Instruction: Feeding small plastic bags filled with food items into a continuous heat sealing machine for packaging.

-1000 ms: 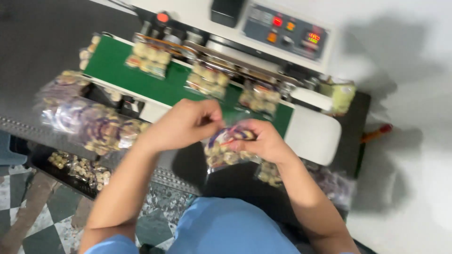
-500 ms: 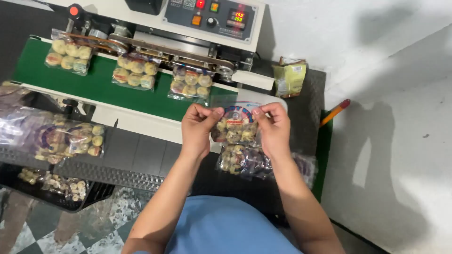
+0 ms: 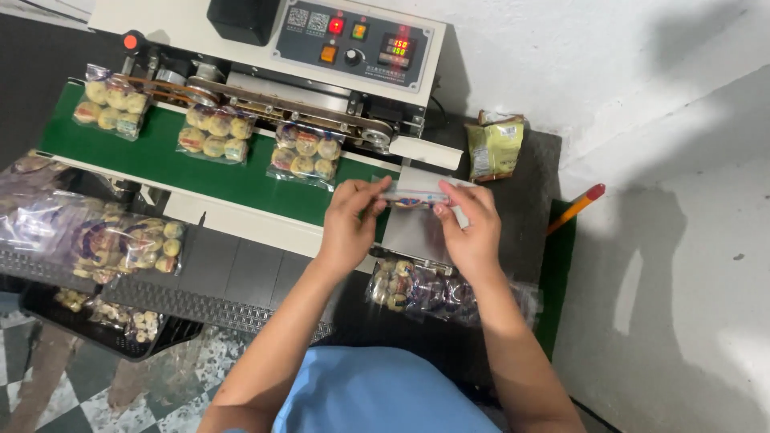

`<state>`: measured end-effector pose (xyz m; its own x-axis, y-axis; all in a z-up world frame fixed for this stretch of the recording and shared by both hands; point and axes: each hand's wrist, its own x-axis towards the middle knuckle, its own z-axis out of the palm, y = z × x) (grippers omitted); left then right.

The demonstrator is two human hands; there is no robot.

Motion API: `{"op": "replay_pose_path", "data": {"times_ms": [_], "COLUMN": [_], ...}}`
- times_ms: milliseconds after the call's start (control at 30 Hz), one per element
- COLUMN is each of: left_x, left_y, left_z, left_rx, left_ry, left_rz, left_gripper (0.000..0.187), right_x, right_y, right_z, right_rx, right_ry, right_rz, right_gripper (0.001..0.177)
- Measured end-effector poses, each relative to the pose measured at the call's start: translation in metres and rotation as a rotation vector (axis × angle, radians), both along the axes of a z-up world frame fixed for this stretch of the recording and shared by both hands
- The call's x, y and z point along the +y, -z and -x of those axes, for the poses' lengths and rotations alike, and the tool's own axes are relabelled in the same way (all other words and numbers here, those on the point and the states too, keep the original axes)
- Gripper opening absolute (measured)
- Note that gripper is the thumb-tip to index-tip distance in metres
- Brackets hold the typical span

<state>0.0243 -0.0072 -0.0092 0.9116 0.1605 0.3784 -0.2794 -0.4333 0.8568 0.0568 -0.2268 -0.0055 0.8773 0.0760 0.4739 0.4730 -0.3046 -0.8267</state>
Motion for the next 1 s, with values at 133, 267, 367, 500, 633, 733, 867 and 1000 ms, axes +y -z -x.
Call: {"op": "replay_pose_path", "data": {"times_ms": [133, 267, 367, 500, 633, 733, 867, 1000], "left_x": [-0.004, -0.005, -0.020, -0.027, -0.001, 0.070, 0.230, 0.472], "left_y": [0.020, 0.020, 0.042, 0.069, 0.027, 0.021, -0.013, 0.036], "left_z": [-0.016, -0.036, -0.069, -0.091, -0.058, -0.021, 0.036, 0.058], "left_rx": [-0.237, -0.118, 0.326, 0.469, 0.467, 0.356, 0.156, -0.079], "left_ry": [-0.116, -0.125, -0.176, -0.303, -0.281, -0.170, -0.205, -0.483], "left_rz": [-0.205, 0.002, 0.731, 0.939, 0.960, 0.942, 0.671, 0.502], "left_gripper": [0.016, 0.015, 0.027, 0.041, 0.036, 0.026, 0.010, 0.023], "right_x": [0.005, 0.002, 0.015, 0.014, 0.039, 0.057, 0.049, 0.066], "right_y": [0.009, 0.019, 0.051, 0.093, 0.099, 0.109, 0.135, 0.109], "right_z": [0.000, -0.012, -0.034, -0.073, -0.090, -0.105, -0.118, -0.094], "right_rx": [-0.258, -0.088, 0.320, 0.245, 0.289, 0.337, 0.368, 0.032], "right_ry": [0.194, 0.223, 0.349, 0.529, 0.648, 0.633, 0.471, 0.538], "right_rz": [0.172, 0.016, -0.319, -0.140, -0.035, -0.006, -0.131, -0.049], "right_gripper": [0.015, 0.012, 0.012, 0.012, 0.012, 0.012, 0.003, 0.026]}}
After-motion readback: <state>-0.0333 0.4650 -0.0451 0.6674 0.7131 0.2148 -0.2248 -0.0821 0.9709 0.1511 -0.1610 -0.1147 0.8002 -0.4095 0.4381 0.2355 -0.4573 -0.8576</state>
